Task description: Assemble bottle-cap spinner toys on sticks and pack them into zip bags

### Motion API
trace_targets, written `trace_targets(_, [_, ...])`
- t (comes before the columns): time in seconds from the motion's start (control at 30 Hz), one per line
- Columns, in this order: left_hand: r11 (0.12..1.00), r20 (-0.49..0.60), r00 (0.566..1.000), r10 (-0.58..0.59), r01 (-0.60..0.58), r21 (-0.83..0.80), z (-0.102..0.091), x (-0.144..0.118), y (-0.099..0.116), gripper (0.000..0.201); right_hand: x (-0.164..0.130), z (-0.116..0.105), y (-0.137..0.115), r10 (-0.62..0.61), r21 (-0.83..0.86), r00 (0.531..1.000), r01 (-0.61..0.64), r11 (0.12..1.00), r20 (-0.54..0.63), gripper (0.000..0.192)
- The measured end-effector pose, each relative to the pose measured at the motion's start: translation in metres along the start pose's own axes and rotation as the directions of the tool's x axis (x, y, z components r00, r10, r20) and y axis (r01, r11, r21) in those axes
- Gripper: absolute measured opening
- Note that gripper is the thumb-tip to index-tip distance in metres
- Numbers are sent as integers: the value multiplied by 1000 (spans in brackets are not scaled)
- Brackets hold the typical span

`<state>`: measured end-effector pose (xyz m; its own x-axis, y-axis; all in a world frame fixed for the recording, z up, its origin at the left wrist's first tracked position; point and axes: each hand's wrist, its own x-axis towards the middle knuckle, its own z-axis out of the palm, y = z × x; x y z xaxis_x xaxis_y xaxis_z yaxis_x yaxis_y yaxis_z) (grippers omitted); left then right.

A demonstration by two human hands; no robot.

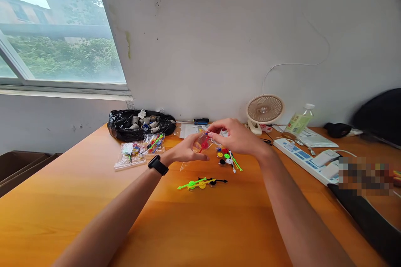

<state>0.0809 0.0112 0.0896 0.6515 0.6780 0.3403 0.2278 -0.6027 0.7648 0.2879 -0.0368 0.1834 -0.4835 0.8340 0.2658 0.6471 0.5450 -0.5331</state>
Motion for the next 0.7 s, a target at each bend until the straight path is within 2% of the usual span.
trace_targets(0.1, [1000,-2,1000,-3,2,-31,0,0,3,40,0,-1,-1,-22,0,997,22,1000,-80,22])
trace_targets(0.3, [996,19,1000,3,-2,-91,2,0,4,41,1,-2,0,30,36,998,-28,999,-51,23])
trace_targets(0.43, [992,17,1000,7,-5,-125,5,1,0,40,1,-1,-1,-19,9,988,20,1000,-152,19])
trace_targets(0.6, [986,31,1000,-6,11,-165,4,1,-4,58,4,-7,4,25,211,943,48,976,-332,16])
trace_targets(0.7, [980,31,1000,-7,13,-198,1,1,-2,59,6,-9,10,90,314,912,44,948,-399,18])
